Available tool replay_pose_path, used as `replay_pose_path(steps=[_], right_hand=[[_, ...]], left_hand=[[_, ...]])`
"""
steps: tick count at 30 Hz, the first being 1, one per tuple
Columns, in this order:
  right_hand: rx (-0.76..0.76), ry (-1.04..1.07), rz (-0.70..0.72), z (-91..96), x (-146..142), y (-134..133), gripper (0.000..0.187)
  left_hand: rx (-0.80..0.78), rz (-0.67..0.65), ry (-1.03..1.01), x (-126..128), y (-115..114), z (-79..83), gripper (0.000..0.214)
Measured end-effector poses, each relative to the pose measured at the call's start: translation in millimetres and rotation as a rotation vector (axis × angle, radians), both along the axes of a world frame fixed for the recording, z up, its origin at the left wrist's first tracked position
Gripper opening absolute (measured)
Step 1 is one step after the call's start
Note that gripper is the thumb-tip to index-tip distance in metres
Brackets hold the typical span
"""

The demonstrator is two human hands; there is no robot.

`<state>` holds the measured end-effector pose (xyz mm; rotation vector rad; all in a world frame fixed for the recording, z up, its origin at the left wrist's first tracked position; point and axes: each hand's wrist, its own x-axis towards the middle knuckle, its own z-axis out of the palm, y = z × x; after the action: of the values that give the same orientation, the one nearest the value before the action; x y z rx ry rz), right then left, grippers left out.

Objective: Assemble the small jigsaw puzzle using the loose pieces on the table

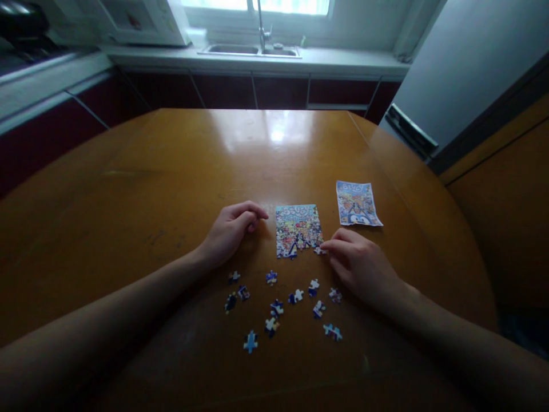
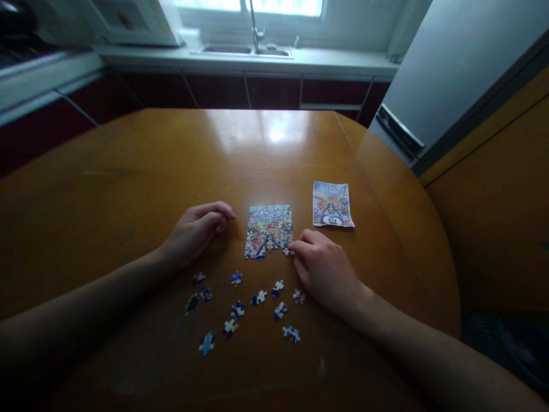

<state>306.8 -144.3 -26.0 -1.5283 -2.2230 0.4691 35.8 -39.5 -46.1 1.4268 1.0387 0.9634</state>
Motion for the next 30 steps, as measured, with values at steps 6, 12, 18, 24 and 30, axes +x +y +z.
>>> replay_pose_path(steps=[6,12,18,24,30], right_hand=[[-0.012,-0.001,0.027,0.6,1.0,3.5,0.025],[0.043,0.088,-0.066,4.2,7.6,6.4,0.023],[-0.045,0.03,0.03,1.3,7.4,5.8,0.027],[-0.002,0.099,-0.005,2.7,4.8,4.3,0.029],[-0.033,0.073,0.019,-0.4,4.4,6.1,0.027]], left_hand=[[0.002,0.003,0.011,-0.3,-0.6,0.2,0.015],[-0.009,0.015,0.002,0.5,-1.2,0.4,0.014],[-0.011,0.01,0.001,-0.1,-0.8,0.9,0.013],[-0.003,0.006,0.006,-0.8,-0.5,0.0,0.014],[0.002,0.004,0.014,-0.7,-0.8,-0.1,0.015]])
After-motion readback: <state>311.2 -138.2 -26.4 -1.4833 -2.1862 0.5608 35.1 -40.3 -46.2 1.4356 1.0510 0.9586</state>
